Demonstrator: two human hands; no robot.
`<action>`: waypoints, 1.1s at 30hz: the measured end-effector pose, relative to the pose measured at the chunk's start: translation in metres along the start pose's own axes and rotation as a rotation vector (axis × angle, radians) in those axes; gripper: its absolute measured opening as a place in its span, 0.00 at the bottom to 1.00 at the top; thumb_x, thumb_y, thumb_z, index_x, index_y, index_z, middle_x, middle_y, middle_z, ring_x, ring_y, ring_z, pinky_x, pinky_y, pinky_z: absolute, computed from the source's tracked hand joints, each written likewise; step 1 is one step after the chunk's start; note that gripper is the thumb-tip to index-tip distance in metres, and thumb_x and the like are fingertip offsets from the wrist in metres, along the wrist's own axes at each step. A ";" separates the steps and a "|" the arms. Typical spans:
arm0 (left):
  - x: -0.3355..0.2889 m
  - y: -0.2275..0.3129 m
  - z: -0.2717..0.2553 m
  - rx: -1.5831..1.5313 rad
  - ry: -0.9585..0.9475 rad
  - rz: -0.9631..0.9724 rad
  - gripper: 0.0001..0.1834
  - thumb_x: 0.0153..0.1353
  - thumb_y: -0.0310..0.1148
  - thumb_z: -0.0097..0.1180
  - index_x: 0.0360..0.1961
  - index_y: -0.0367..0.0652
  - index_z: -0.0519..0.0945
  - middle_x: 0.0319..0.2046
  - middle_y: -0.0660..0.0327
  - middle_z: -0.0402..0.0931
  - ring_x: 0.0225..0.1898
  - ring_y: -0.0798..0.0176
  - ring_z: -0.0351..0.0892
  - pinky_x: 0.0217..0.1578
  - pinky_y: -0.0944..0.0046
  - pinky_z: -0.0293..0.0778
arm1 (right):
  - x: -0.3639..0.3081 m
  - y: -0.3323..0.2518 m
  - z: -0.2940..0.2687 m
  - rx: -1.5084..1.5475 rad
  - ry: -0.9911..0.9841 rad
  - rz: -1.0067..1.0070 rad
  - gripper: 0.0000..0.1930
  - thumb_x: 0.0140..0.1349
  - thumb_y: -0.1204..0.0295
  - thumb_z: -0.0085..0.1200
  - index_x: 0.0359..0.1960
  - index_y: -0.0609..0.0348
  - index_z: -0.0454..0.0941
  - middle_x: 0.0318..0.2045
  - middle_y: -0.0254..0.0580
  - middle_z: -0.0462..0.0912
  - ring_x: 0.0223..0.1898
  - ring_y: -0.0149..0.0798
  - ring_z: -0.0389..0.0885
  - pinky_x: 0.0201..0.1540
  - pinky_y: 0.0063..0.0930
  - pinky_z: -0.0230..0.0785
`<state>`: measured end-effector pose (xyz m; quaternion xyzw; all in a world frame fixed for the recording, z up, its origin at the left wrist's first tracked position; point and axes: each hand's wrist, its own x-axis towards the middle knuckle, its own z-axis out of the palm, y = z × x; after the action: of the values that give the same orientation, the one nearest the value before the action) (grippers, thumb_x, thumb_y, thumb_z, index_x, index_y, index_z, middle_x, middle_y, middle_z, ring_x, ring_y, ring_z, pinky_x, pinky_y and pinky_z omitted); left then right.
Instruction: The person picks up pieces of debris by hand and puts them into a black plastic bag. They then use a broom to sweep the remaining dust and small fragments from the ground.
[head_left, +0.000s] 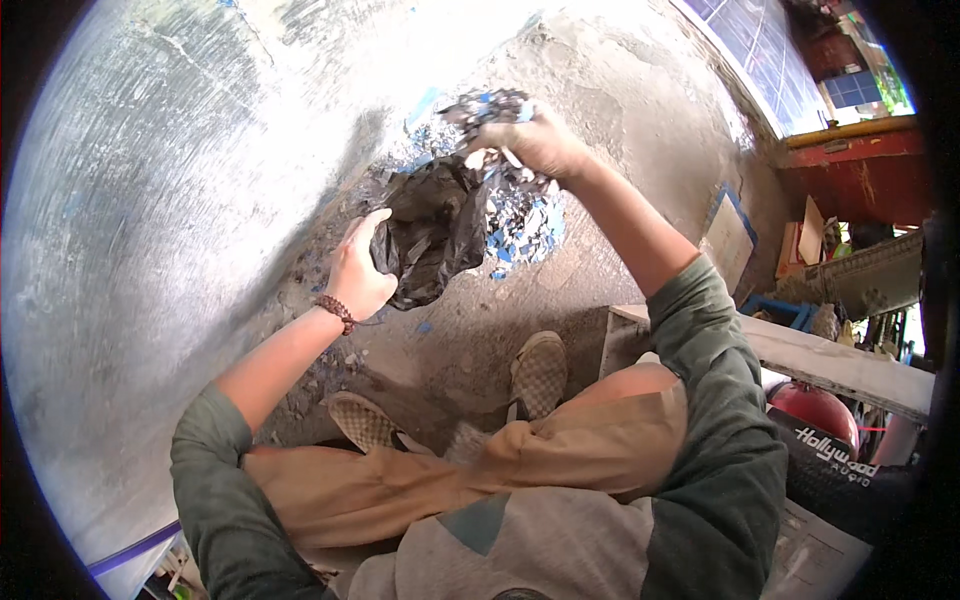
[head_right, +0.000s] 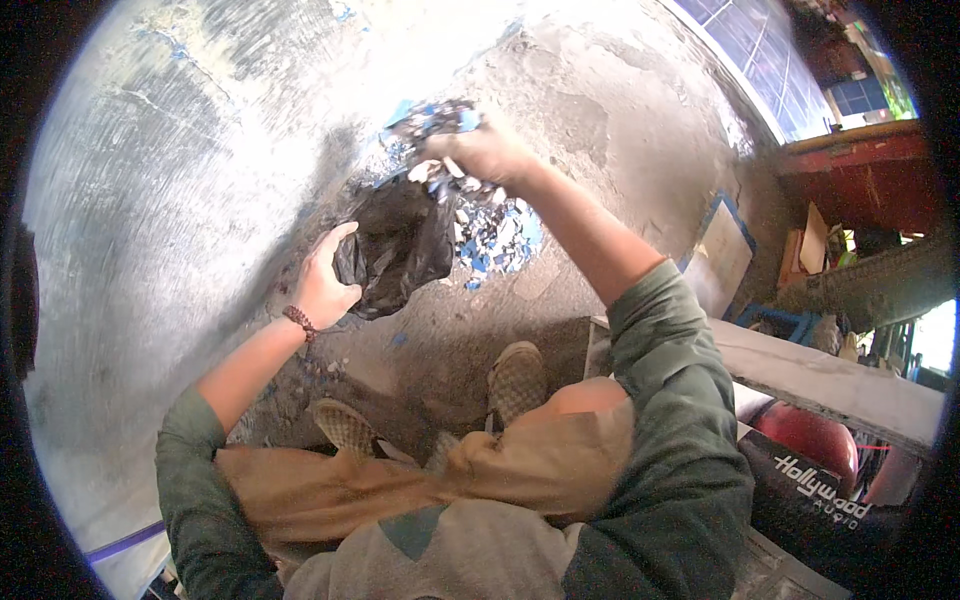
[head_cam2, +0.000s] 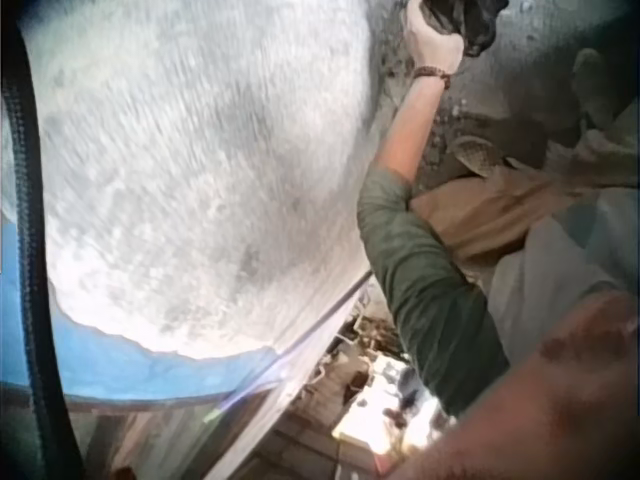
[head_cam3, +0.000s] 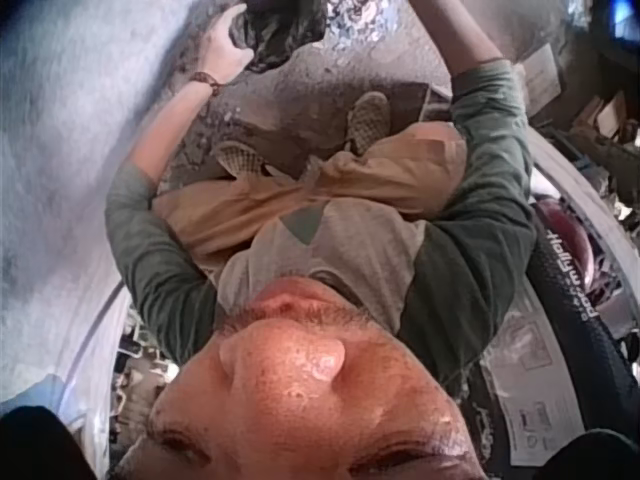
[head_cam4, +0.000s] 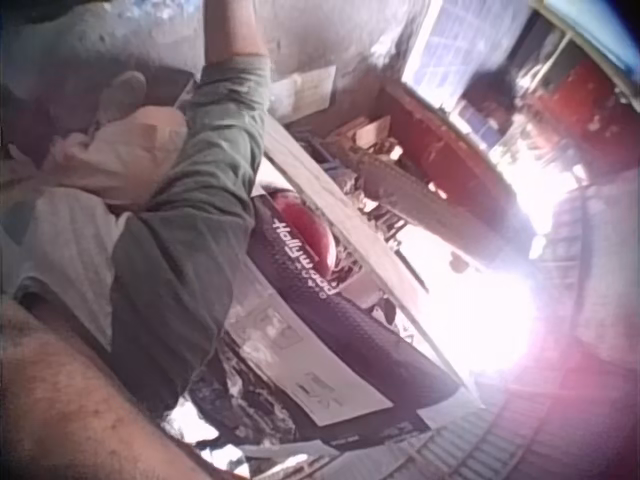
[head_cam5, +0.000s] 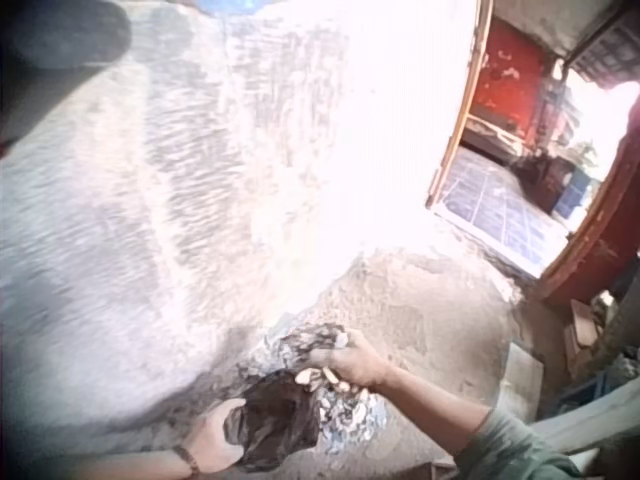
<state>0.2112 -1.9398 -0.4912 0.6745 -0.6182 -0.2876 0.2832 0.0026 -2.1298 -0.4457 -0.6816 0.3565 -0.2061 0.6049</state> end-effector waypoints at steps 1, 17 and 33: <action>0.002 0.003 0.003 -0.008 0.012 0.018 0.34 0.36 0.20 0.52 0.52 0.38 0.69 0.49 0.48 0.71 0.54 0.46 0.69 0.57 0.58 0.64 | -0.003 -0.011 0.013 0.095 -0.051 0.035 0.11 0.51 0.70 0.59 0.36 0.57 0.81 0.27 0.36 0.83 0.26 0.26 0.77 0.30 0.23 0.71; -0.038 -0.003 -0.002 -0.164 -0.024 -0.176 0.43 0.39 0.22 0.61 0.61 0.36 0.61 0.51 0.50 0.70 0.54 0.56 0.70 0.55 0.61 0.66 | 0.006 0.064 0.136 -0.090 -0.199 0.721 0.32 0.43 0.49 0.62 0.39 0.71 0.79 0.36 0.53 0.81 0.36 0.44 0.80 0.39 0.34 0.73; -0.043 0.017 -0.101 -0.321 -0.216 -0.351 0.42 0.37 0.13 0.49 0.61 0.27 0.59 0.58 0.43 0.65 0.59 0.58 0.66 0.59 0.67 0.60 | -0.001 -0.007 0.114 -1.107 -0.833 0.136 0.19 0.45 0.68 0.62 0.39 0.67 0.79 0.30 0.51 0.83 0.37 0.46 0.82 0.40 0.38 0.73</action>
<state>0.2714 -1.8961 -0.4083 0.6833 -0.4648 -0.4972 0.2644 0.0845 -2.0520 -0.4600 -0.8883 0.1893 0.3228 0.2664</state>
